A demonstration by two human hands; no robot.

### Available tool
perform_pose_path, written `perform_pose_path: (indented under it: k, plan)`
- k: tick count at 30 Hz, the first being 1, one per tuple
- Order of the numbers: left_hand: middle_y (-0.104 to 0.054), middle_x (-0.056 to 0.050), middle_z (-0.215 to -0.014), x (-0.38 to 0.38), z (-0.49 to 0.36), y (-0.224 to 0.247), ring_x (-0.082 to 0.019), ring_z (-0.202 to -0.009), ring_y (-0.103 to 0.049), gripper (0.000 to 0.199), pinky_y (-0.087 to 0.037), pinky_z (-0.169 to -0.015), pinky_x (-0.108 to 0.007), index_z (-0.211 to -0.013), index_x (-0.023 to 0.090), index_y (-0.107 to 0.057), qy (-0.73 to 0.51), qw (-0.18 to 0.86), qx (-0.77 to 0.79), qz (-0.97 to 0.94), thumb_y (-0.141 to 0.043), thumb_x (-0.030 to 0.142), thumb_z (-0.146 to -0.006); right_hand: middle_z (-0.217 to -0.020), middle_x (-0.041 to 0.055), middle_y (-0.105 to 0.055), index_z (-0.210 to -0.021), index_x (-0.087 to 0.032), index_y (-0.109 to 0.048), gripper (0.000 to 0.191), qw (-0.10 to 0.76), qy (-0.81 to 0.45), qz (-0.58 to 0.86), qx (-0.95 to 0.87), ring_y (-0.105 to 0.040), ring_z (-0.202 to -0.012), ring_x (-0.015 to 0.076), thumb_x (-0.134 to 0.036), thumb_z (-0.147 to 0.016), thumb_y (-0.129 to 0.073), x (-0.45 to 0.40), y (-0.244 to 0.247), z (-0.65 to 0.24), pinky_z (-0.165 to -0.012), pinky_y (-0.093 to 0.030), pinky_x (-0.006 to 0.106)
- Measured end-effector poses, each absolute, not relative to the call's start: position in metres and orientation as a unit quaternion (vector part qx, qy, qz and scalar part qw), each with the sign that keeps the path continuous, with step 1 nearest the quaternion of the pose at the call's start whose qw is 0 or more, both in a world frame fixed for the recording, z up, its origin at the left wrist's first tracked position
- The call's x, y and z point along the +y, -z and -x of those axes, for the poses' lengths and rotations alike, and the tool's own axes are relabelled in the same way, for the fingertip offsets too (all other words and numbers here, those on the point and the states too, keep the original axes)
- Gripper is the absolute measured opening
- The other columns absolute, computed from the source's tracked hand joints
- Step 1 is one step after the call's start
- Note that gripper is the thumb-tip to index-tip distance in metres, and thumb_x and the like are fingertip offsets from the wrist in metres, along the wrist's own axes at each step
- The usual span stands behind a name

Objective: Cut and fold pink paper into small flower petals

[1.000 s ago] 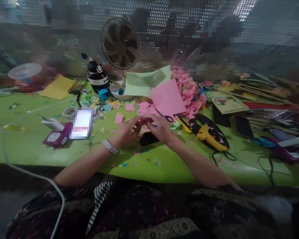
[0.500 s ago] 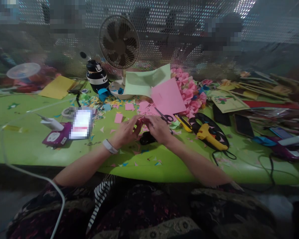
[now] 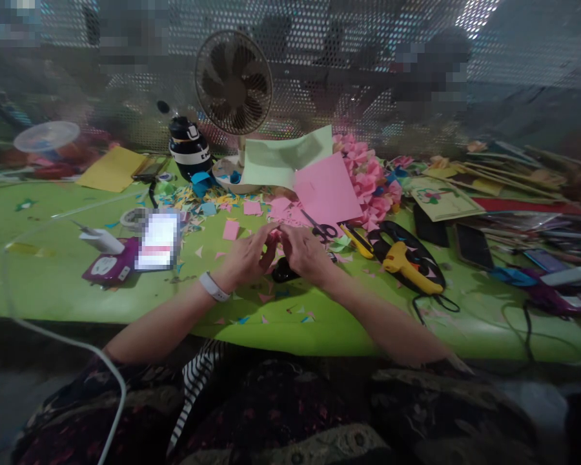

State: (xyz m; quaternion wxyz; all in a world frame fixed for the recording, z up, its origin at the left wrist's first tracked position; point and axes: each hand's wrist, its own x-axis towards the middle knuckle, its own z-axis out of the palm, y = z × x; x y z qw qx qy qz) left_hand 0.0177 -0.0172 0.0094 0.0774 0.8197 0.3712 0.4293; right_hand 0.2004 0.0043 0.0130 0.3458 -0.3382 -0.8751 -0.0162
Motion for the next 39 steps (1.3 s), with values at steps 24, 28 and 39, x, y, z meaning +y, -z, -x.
perform_pose_path:
  k: [24,28,39]
  plan:
    - [-0.063,0.001,-0.072,-0.002,-0.005,-0.024,-0.009,-0.058,-0.057,0.066,-0.047,-0.055,-0.020,-0.149,0.016,-0.034,-0.470,0.256,0.317,-0.783,-0.056,0.018,-0.087,-0.095,0.0095,-0.071,-0.136,-0.015,-0.043,0.041,0.388,-0.101,0.344,-0.849,-0.068,-0.083,0.0209,-0.030,-0.098,-0.044,0.014,-0.027,-0.209,-0.073,-0.051,0.033]
    - [-0.068,-0.003,-0.079,-0.003,-0.004,-0.025,-0.010,-0.062,-0.062,0.051,-0.049,-0.058,-0.020,-0.133,0.012,-0.052,-0.468,0.315,0.350,-0.748,-0.060,0.017,-0.083,-0.086,0.0054,-0.068,-0.130,-0.016,-0.048,0.035,0.432,-0.136,0.335,-0.826,-0.067,-0.077,0.0181,-0.031,-0.098,-0.046,0.013,-0.025,-0.210,-0.072,-0.051,0.030]
    - [-0.073,-0.005,-0.084,-0.001,-0.004,-0.025,-0.019,-0.070,-0.074,0.046,-0.058,-0.055,-0.025,-0.117,0.016,-0.058,-0.434,0.566,0.374,-0.593,-0.073,0.033,-0.077,-0.098,0.0082,-0.068,-0.133,-0.018,-0.049,0.039,0.427,-0.177,0.340,-0.819,-0.068,-0.086,0.0196,-0.033,-0.097,-0.045,0.016,-0.017,-0.212,-0.079,-0.053,0.032]
